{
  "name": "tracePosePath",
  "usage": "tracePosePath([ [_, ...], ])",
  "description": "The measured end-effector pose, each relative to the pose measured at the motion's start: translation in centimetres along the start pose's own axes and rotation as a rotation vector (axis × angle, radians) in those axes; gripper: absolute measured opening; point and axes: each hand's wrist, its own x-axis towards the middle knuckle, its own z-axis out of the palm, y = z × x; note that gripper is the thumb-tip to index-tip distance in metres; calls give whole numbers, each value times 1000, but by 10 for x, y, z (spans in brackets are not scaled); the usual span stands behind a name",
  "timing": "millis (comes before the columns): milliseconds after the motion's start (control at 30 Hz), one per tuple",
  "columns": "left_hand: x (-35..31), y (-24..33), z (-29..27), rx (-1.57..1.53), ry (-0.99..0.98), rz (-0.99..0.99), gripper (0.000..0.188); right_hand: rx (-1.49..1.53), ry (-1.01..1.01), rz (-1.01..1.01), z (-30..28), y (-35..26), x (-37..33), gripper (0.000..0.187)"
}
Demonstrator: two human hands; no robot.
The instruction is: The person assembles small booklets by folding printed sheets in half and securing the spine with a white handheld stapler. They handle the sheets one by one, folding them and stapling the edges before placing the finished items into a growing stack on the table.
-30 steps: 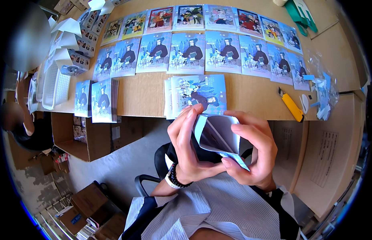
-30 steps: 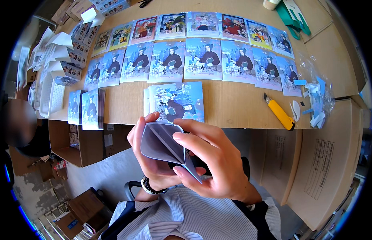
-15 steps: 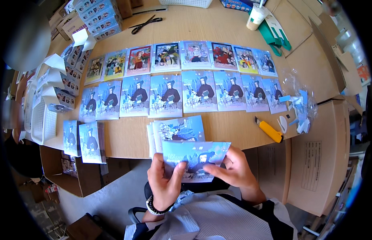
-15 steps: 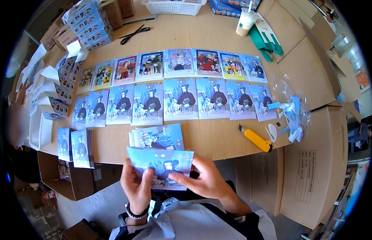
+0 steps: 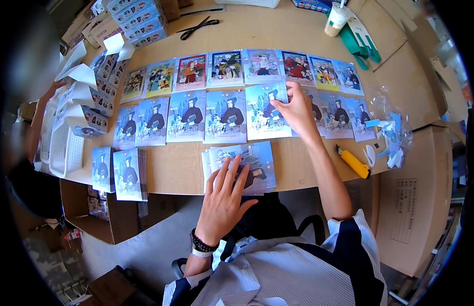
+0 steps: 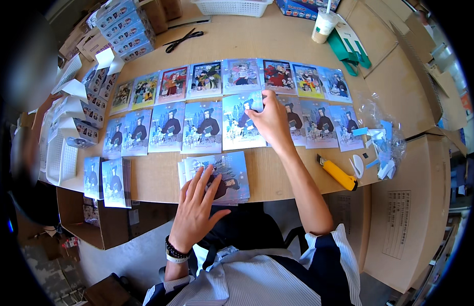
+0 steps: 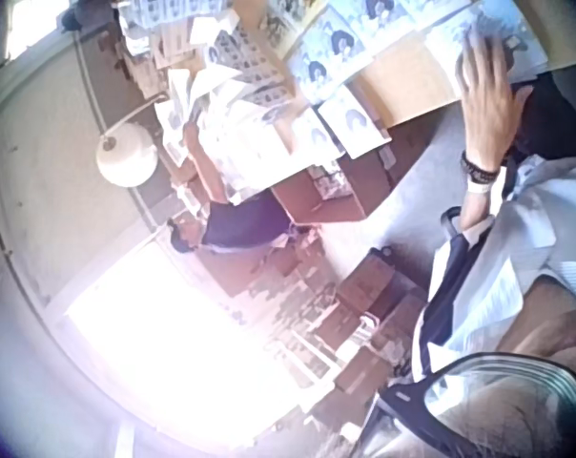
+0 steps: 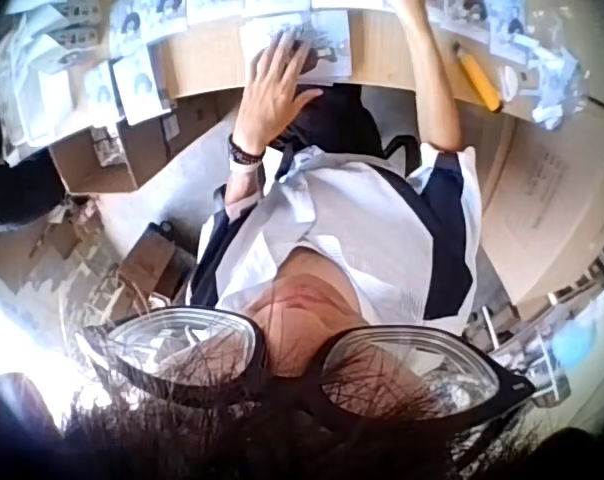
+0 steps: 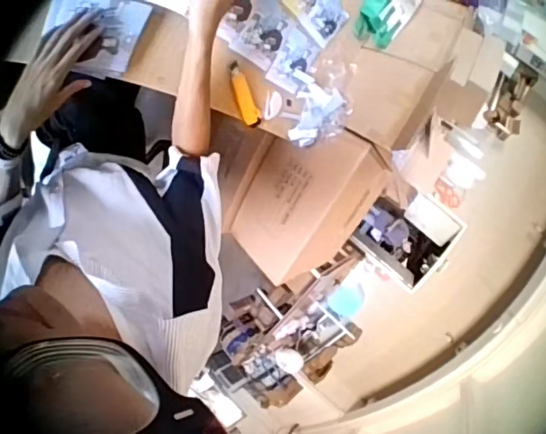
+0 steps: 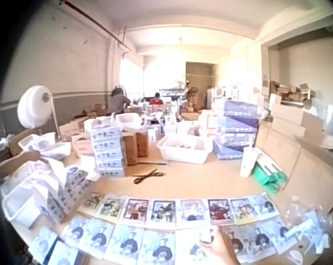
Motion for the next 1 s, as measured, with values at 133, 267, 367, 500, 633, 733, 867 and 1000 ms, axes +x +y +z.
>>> tracePosePath([
  [133, 7, -2, -5, 73, -18, 22, 96, -470, 266, -250, 10, 3, -12, 51],
  [267, 31, 4, -10, 19, -26, 68, 104, -307, 211, -330, 0, -2, -33, 43],
  [367, 39, -2, -1, 26, 18, 100, 112, -185, 94, -321, -12, -7, -59, 33],
  [500, 43, -4, -6, -17, 4, 115, 117, -100, 14, -293, -30, -9, -96, 25],
  [633, 37, -7, -11, -151, 80, 107, 123, 41, -53, -233, -44, -10, -124, 22],
  [733, 27, -1, -20, -406, 177, 81, 125, 265, -224, -229, -50, -26, -145, 28],
  [867, 19, -2, -18, -430, 419, 181, 121, 537, -444, -306, -53, -62, -166, 51],
  [1000, 19, -1, -3, -555, 625, 281, 124, 443, -390, -489, -52, -78, -174, 66],
])
